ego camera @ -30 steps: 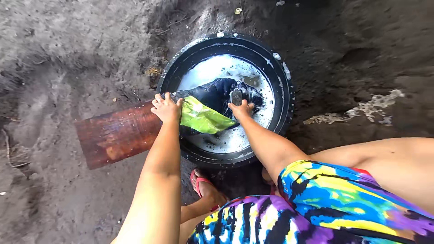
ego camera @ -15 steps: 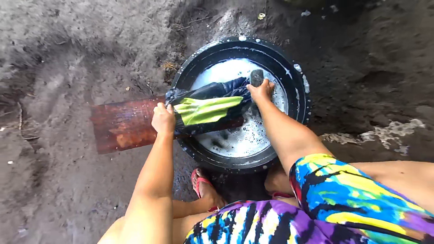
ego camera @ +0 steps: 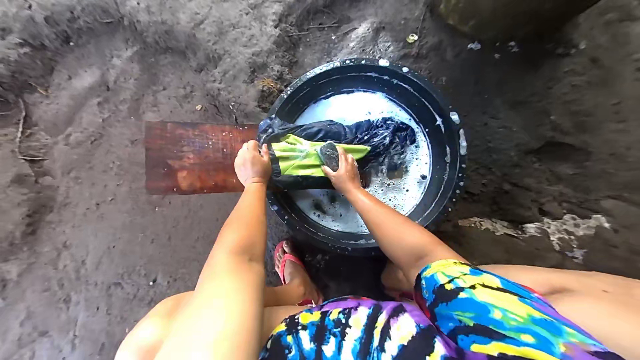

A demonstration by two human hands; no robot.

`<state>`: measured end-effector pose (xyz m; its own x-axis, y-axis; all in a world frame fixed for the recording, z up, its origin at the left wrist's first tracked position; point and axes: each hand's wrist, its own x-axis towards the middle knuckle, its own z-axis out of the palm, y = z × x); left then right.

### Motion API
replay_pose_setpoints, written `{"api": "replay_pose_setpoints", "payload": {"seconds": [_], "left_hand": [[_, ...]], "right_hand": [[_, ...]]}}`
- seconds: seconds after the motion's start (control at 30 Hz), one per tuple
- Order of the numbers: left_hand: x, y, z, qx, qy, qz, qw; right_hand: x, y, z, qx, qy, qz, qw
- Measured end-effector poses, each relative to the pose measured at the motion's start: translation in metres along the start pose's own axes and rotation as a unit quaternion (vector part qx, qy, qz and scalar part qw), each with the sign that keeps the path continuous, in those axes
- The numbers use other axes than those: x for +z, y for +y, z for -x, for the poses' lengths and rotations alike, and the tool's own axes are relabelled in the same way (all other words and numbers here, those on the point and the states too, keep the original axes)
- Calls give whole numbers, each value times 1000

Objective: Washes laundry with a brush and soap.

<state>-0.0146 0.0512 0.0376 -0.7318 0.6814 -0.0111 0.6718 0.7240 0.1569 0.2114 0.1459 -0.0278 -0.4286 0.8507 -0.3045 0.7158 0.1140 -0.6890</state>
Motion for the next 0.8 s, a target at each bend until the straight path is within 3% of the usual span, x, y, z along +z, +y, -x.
{"api": "replay_pose_setpoints", "payload": {"seconds": [0.27, 0.43, 0.57, 0.8], "left_hand": [[-13, 8, 4, -12, -22, 18, 1000], [0, 0, 6, 9, 41, 44, 998], [-2, -5, -3, 19, -37, 52, 998], [-2, -5, -3, 25, -47, 54, 997]], "right_hand": [[-2, 10, 3, -26, 9, 32, 999], [-4, 0, 8, -77, 8, 27, 997], [-3, -4, 10, -64, 11, 24, 998], [3, 3, 7, -50, 24, 23, 998]]}}
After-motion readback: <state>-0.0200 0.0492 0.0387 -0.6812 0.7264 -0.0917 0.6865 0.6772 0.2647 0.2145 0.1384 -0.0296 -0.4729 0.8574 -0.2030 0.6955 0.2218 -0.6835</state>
